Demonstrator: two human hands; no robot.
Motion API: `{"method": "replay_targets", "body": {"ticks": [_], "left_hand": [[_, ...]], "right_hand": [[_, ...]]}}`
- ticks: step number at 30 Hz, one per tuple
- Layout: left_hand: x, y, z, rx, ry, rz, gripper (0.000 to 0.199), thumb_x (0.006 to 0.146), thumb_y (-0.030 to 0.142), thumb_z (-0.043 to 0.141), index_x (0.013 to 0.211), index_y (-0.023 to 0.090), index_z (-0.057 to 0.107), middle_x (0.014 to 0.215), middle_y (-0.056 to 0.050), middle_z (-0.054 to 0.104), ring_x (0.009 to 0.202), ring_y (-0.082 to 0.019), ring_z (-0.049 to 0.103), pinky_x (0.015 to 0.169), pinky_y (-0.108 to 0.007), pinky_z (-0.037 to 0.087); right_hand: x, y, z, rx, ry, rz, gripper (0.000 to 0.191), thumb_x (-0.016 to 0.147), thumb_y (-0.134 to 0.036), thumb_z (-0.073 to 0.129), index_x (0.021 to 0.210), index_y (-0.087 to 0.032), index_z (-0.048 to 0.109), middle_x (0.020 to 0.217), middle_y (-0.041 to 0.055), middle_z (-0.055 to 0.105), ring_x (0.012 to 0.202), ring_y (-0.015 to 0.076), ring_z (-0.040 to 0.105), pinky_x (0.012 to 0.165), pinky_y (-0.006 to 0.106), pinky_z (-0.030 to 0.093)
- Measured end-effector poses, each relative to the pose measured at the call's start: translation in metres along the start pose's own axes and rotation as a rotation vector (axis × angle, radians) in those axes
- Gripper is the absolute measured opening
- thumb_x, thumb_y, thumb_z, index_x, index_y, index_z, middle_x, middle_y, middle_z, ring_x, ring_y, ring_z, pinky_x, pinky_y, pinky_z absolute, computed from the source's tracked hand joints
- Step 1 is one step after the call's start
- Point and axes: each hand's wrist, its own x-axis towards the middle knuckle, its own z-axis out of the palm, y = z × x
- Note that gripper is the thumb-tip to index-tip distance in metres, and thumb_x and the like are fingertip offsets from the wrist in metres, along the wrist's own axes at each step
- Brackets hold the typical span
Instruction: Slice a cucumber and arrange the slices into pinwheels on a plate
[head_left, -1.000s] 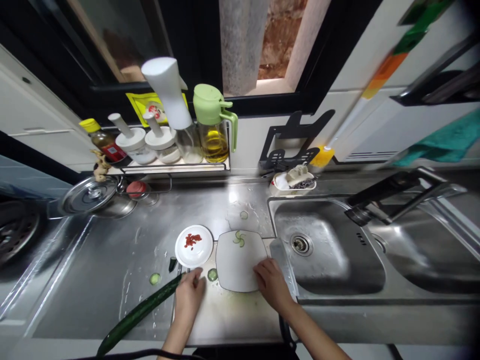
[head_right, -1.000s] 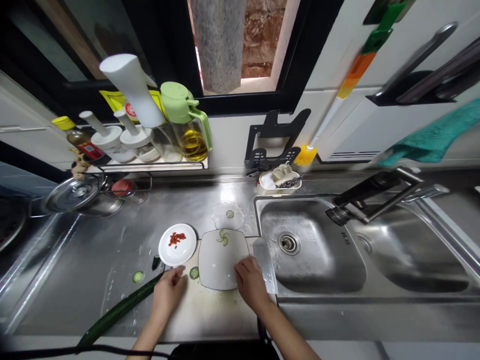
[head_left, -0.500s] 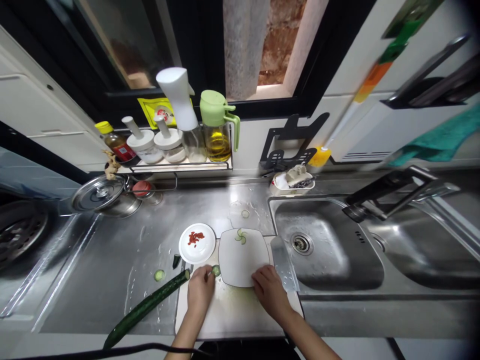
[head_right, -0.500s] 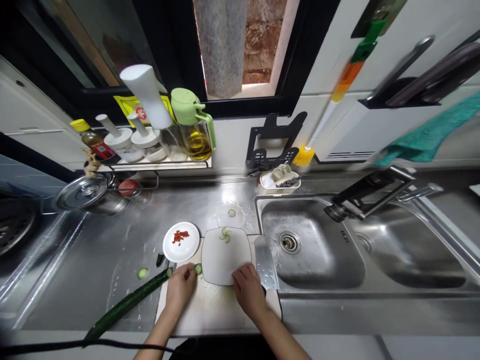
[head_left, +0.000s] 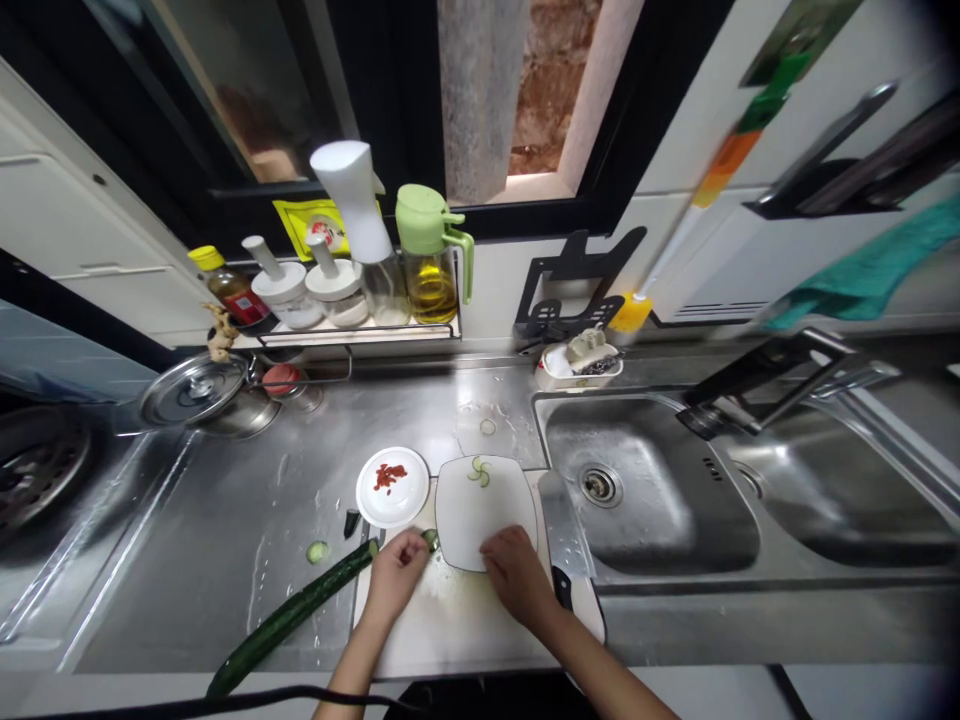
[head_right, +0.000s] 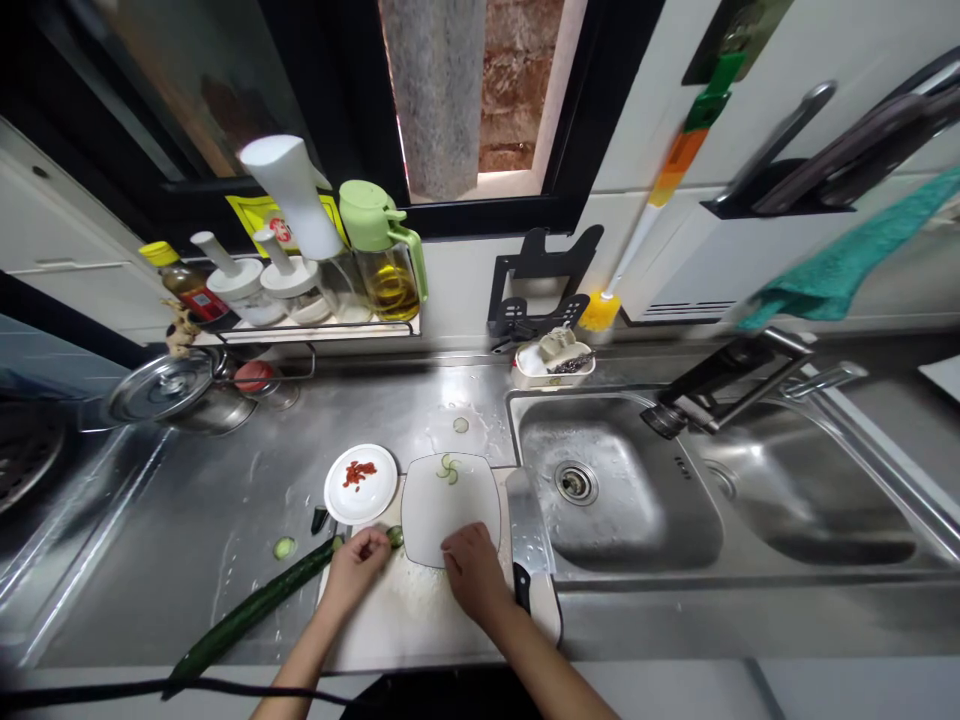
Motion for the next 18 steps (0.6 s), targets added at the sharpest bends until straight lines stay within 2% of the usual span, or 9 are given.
{"method": "replay_targets", "body": {"ticks": [3, 6, 10, 12, 15, 18], "left_hand": [[-0.003, 0.014, 0.002, -0.149, -0.118, -0.044, 0.024, 0.068, 0.040, 0.061, 0.069, 0.016, 0.058, 0.054, 0.006, 0.044, 0.051, -0.008, 0.037, 0.053, -0.020, 0.027], [-0.003, 0.030, 0.008, -0.243, -0.199, -0.064, 0.023, 0.066, 0.038, 0.064, 0.066, 0.015, 0.057, 0.055, 0.006, 0.045, 0.052, -0.007, 0.037, 0.053, -0.020, 0.026], [0.000, 0.040, 0.021, -0.358, -0.247, -0.112, 0.020, 0.065, 0.032, 0.065, 0.067, 0.015, 0.055, 0.051, 0.008, 0.041, 0.048, -0.005, 0.031, 0.050, -0.019, 0.022], [0.001, 0.041, 0.027, -0.410, -0.273, -0.155, 0.020, 0.065, 0.032, 0.065, 0.068, 0.015, 0.055, 0.048, 0.009, 0.038, 0.045, -0.004, 0.028, 0.048, -0.019, 0.019], [0.002, 0.042, 0.035, -0.532, -0.308, -0.261, 0.028, 0.065, 0.039, 0.068, 0.070, 0.015, 0.053, 0.049, 0.008, 0.044, 0.044, -0.003, 0.032, 0.046, -0.018, 0.019], [0.003, 0.045, 0.043, -0.636, -0.307, -0.461, 0.039, 0.064, 0.049, 0.069, 0.075, 0.015, 0.053, 0.060, 0.002, 0.056, 0.047, -0.004, 0.046, 0.045, -0.017, 0.021]], "right_hand": [[0.006, -0.006, 0.007, 0.117, 0.004, 0.021, 0.018, 0.077, -0.014, 0.050, 0.088, -0.019, 0.064, 0.087, 0.0063, 0.063, 0.090, 0.0213, 0.053, 0.082, 0.037, 0.042], [0.014, -0.014, 0.008, 0.234, -0.007, 0.116, 0.024, 0.076, -0.019, 0.053, 0.097, -0.020, 0.065, 0.094, 0.0066, 0.065, 0.094, 0.0214, 0.055, 0.083, 0.037, 0.043], [0.024, -0.022, 0.000, 0.381, -0.102, 0.322, 0.016, 0.075, -0.024, 0.055, 0.085, -0.020, 0.066, 0.087, 0.0036, 0.066, 0.085, 0.0183, 0.059, 0.072, 0.029, 0.044], [0.027, -0.023, -0.006, 0.426, -0.115, 0.374, 0.012, 0.074, -0.024, 0.055, 0.078, -0.018, 0.065, 0.080, 0.0023, 0.065, 0.079, 0.0169, 0.059, 0.067, 0.027, 0.043], [0.029, -0.022, -0.013, 0.461, -0.109, 0.399, 0.010, 0.073, -0.023, 0.055, 0.074, -0.018, 0.063, 0.074, 0.0009, 0.064, 0.073, 0.0150, 0.057, 0.062, 0.025, 0.040], [0.028, -0.021, -0.020, 0.461, -0.124, 0.411, 0.010, 0.073, -0.023, 0.055, 0.074, -0.018, 0.063, 0.073, 0.0002, 0.063, 0.071, 0.0139, 0.057, 0.060, 0.024, 0.039]]}}
